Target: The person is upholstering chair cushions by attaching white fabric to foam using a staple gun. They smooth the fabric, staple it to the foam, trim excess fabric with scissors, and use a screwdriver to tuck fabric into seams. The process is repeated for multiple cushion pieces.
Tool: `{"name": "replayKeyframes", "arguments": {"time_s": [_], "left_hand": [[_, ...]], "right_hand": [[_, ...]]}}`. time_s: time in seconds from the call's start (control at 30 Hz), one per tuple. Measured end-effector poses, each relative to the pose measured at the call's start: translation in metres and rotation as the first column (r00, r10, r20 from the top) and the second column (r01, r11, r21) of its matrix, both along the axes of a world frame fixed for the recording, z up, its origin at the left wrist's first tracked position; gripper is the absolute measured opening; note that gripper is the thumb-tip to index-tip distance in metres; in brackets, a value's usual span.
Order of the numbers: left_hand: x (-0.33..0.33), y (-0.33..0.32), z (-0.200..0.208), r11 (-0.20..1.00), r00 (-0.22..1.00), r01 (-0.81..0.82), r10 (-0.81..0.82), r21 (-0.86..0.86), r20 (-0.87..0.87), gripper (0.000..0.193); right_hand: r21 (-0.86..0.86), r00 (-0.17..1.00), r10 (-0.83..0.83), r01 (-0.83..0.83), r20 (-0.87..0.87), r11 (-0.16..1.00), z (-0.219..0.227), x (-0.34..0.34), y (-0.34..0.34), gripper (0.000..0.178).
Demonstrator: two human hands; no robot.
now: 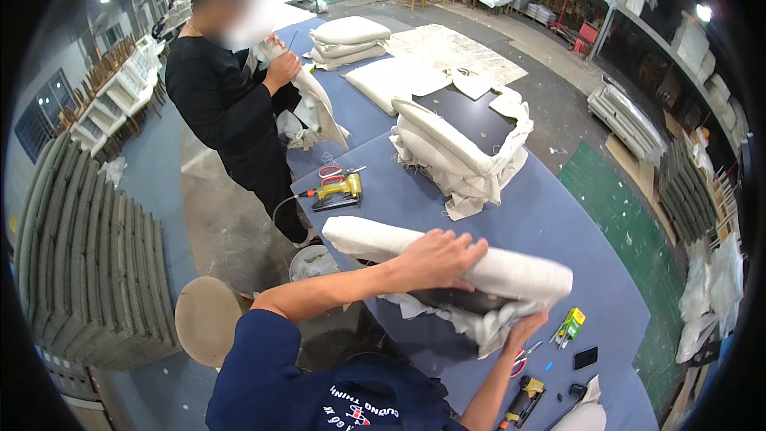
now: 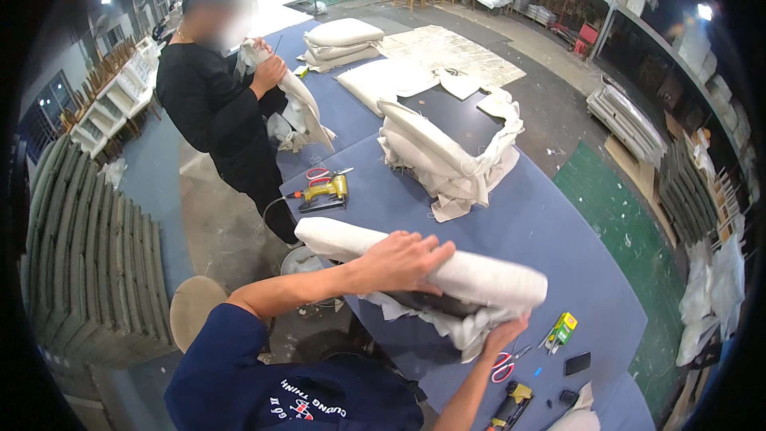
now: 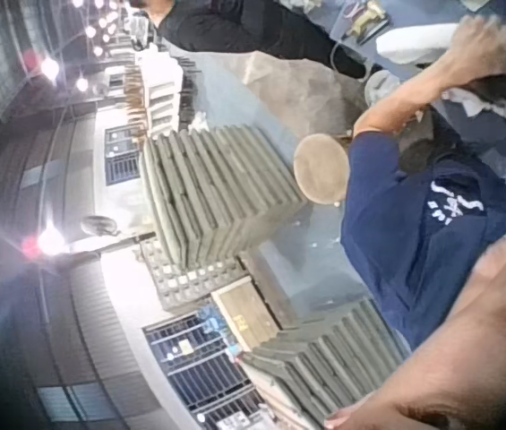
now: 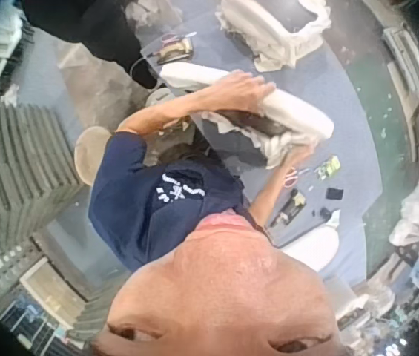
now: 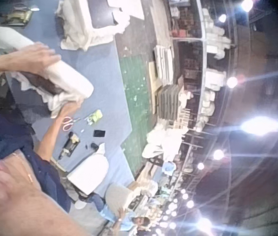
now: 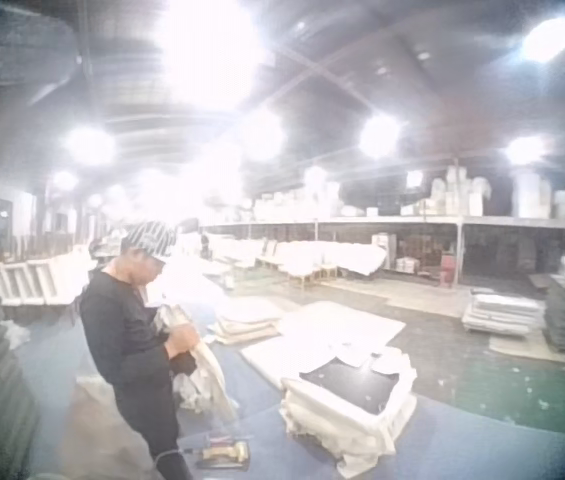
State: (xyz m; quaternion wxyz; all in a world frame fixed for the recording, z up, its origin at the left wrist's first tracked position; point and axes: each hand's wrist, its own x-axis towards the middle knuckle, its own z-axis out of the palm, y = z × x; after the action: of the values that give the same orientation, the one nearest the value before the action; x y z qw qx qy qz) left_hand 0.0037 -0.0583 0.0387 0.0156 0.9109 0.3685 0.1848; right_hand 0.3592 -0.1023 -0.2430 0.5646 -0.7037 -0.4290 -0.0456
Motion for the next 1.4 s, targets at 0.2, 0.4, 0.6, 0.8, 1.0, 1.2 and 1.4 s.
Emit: {"name": "replayKeyframes", "arguments": {"time_s": [0.2,0.4,0.6,0.8,1.0,1.2,1.4], "left_hand": [[-0.006,0.031,-0.004,0.982,0.978,-0.190,0.190,-0.015,0.086,0.071],[-0.006,0.038,0.002,0.968,0.972,-0.224,0.230,-0.113,0.043,0.074],[0.060,0.150,0.043,0.609,0.933,0.358,-0.203,-0.708,0.298,0.066],[0.149,0.219,-0.019,0.468,0.925,0.380,-0.207,-0.798,0.319,0.071],[0.168,0.234,-0.020,0.442,0.930,0.353,-0.265,-0.825,0.255,0.079],[0.170,0.203,0.015,0.546,0.992,0.118,-0.103,-0.830,0.073,0.090],[0.163,0.176,0.016,0.635,0.958,0.285,-0.164,-0.718,0.235,0.079]], "right_hand": [[-0.389,0.991,-0.132,0.122,-0.001,0.913,-0.019,0.122,-0.091,0.035],[-0.692,0.916,-0.319,0.394,0.244,0.604,-0.126,0.163,-0.223,0.069],[-0.882,0.823,-0.558,0.336,0.105,0.331,-0.095,0.139,-0.186,0.084],[-0.823,0.961,-0.250,0.044,-0.121,0.566,-0.055,0.203,-0.258,0.068],[-0.331,0.797,-0.463,0.349,-0.388,0.877,0.067,0.057,-0.184,0.040],[-0.007,0.706,0.113,-0.165,-0.699,0.986,0.172,-0.049,-0.072,0.027],[-0.002,0.920,0.224,-0.237,-0.322,0.972,0.213,-0.083,0.005,0.029]]}}
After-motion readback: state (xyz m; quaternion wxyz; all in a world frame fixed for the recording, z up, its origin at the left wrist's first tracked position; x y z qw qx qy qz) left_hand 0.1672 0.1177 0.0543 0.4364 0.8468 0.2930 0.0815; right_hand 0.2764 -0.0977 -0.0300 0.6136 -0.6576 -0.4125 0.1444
